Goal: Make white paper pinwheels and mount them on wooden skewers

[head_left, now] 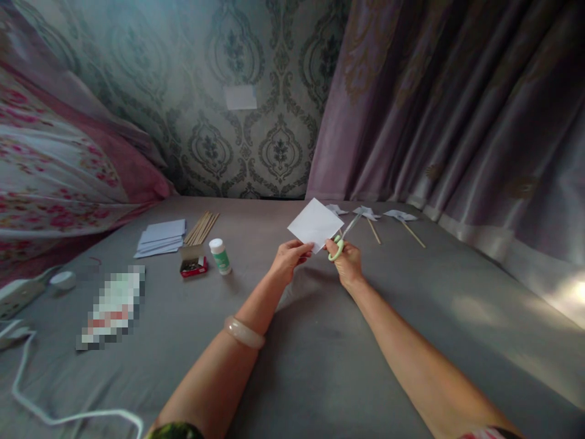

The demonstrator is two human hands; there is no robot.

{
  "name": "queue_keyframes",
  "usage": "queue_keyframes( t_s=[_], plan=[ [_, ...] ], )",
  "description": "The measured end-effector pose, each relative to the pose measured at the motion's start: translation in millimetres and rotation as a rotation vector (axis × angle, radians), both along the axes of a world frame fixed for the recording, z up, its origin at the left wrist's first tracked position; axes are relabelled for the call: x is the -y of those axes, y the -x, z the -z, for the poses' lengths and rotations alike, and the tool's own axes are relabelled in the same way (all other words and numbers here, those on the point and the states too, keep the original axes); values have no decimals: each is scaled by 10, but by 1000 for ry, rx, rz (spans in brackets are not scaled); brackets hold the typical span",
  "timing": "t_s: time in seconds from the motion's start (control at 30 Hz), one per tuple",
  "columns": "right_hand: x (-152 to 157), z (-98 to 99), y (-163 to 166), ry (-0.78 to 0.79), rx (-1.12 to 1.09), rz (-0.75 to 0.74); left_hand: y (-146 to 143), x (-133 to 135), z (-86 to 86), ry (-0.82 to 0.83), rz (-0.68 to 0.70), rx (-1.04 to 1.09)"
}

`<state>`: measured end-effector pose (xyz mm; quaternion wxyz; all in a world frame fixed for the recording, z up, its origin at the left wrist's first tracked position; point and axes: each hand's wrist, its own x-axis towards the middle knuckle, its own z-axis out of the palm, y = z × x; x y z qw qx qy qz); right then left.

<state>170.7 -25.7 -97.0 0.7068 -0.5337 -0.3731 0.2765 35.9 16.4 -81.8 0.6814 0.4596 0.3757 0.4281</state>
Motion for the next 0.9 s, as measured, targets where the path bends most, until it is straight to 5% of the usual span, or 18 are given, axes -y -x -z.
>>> queue_keyframes(
  t_s=[0.4,0.67,0.9],
  plan=[
    [52,-79,41,53,102,-43,27,-28,-71,4,-79,107],
    [158,-139,142,267,548,-443,176,-130,-233,-13,-166,212],
    [187,-117,190,293,639,-565,195,-146,-260,-19,-175,212]
  ],
)
